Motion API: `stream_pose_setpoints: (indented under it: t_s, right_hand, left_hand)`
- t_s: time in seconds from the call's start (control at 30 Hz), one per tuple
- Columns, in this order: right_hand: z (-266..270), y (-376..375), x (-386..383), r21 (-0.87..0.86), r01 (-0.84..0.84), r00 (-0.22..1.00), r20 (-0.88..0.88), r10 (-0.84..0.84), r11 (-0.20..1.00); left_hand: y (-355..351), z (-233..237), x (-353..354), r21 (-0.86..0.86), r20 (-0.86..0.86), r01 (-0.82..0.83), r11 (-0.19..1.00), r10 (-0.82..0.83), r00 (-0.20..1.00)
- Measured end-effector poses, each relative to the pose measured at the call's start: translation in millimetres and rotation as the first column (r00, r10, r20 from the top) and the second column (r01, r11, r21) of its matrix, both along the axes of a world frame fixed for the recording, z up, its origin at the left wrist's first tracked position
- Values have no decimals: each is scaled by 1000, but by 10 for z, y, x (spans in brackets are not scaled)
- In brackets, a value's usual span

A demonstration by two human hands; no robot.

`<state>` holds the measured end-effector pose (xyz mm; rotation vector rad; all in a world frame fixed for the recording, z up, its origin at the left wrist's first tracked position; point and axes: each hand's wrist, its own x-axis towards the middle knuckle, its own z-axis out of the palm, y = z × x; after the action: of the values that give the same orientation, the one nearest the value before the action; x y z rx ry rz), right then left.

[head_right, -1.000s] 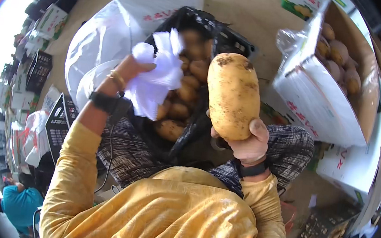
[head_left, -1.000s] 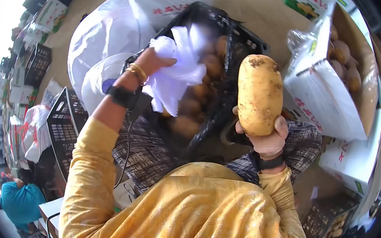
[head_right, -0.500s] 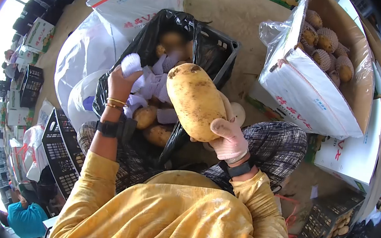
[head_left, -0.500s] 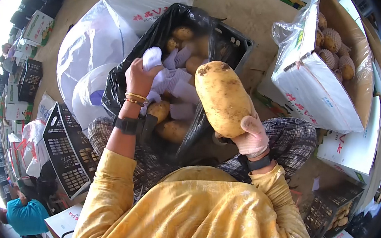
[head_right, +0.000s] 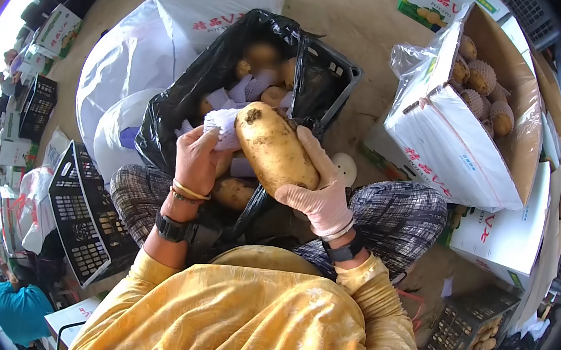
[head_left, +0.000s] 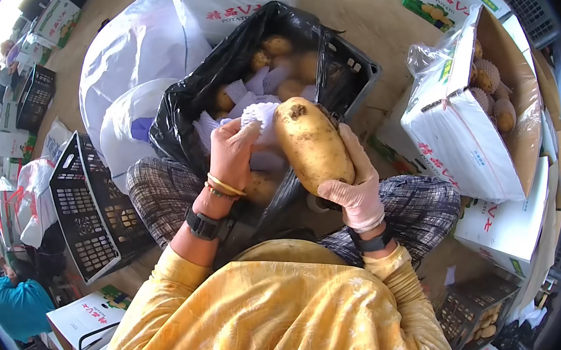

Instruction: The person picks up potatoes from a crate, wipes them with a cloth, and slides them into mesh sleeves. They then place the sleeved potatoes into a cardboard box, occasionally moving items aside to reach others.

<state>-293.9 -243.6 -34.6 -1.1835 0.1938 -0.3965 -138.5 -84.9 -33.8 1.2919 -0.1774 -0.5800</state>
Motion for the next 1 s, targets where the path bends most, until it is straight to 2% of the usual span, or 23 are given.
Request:
stream_pose_setpoints:
  t_s: [0.03, 0.1, 0.13, 0.17, 0.2, 0.23, 0.3, 0.37, 0.4, 0.43, 0.47, 0.5, 0.53, 0.57, 0.6, 0.67, 0.7, 0.73, 0.77, 0.8, 0.83, 0.9, 1.0]
  right_hand:
    - [14, 22, 3, -3, -6, 1000, 2, 6, 1000]
    - [45, 78, 15, -37, 29, 999, -13, -30, 999]
    - [65, 120, 43, -42, 34, 999, -13, -34, 999]
    - [86, 184, 70, 11, 85, 996, 17, -85, 996]
    - [99, 223, 77, 64, 134, 990, 42, -137, 989]
    - [84, 209, 88, 59, 142, 989, 36, -144, 988]
    - [27, 173, 101, -186, 185, 983, 40, -181, 965]
    - [59, 151, 81, -209, 199, 980, 20, -199, 957]
    - [30, 131, 61, -179, 200, 976, -54, -213, 963]
    - [-10, 106, 57, -147, 204, 967, -125, -223, 968]
    - [-86, 48, 53, -178, 220, 964, -113, -242, 959]
    - [-127, 1, 30, -175, 221, 963, -116, -243, 959]
    - [-158, -45, 8, -67, 188, 974, -116, -194, 980]
    - [-175, -74, -13, 41, 150, 983, -111, -145, 988]
    - [-107, -85, -39, 120, 98, 989, -126, -83, 988]
    - [-163, -160, -86, 190, 34, 996, -89, -17, 981]
    - [-180, -188, -93, 254, -30, 998, -45, 43, 967]
    - [-163, -192, -96, 255, -30, 998, -45, 43, 967]
    - [-126, -190, -104, 353, -80, 996, -13, 91, 932]
    - [-110, -185, -110, 447, -129, 991, 25, 133, 885]
    - [-117, -179, -112, 451, -126, 991, 25, 128, 884]
    - [-120, -190, -103, 554, -200, 980, 112, 165, 808]
    - [-186, -211, -128, 604, -262, 965, 190, 183, 753]
  left_hand:
    - [13, 47, -15, -3, 2, -6, 1000, 6, 1000]
    - [36, 164, -68, 399, 284, -154, 904, 37, 958]
    - [43, 153, -148, 489, 603, -300, 819, -69, 795]
    - [-11, 160, -302, 254, 786, -409, 876, 60, 616]
    - [-24, 304, -470, 276, 851, -361, 891, -52, 523]
    - [-54, 303, -567, 190, 937, -300, 935, -81, 341]
    - [-112, 340, -685, 186, 948, -249, 950, -107, 301]
    - [-105, 373, -666, 206, 940, -221, 953, -131, 314]
    - [-84, 421, -654, 320, 789, -132, 938, -187, 585]
    - [-65, 443, -625, 401, 562, -15, 916, -233, 794]
    - [-78, 409, -539, 102, 108, 124, 987, -135, 985]
    - [-91, 422, -428, -50, -36, 139, 989, -140, 989]
    - [-107, 445, -318, -193, -184, 119, 974, -155, 971]
    - [-129, 530, -223, -330, -460, 28, 943, -187, 868]
    - [-135, 488, -114, -328, -462, 26, 944, -184, 868]
    - [-137, 365, 65, -61, -114, 233, 971, -238, 964]
    - [-164, 406, 106, -61, -115, 230, 971, -235, 965]
    - [-193, 488, 142, 24, -90, 293, 956, -290, 953]
    - [-222, 531, 185, 111, -70, 353, 929, -347, 935]
    - [-230, 498, 257, 18, -150, 389, 921, -383, 912]
    - [-257, 450, 283, 22, -152, 393, 919, -386, 910]
    - [-319, 350, 319, -136, -324, 372, 918, -396, 859]
    - [-395, 288, 269, -208, -379, 387, 898, -439, 815]
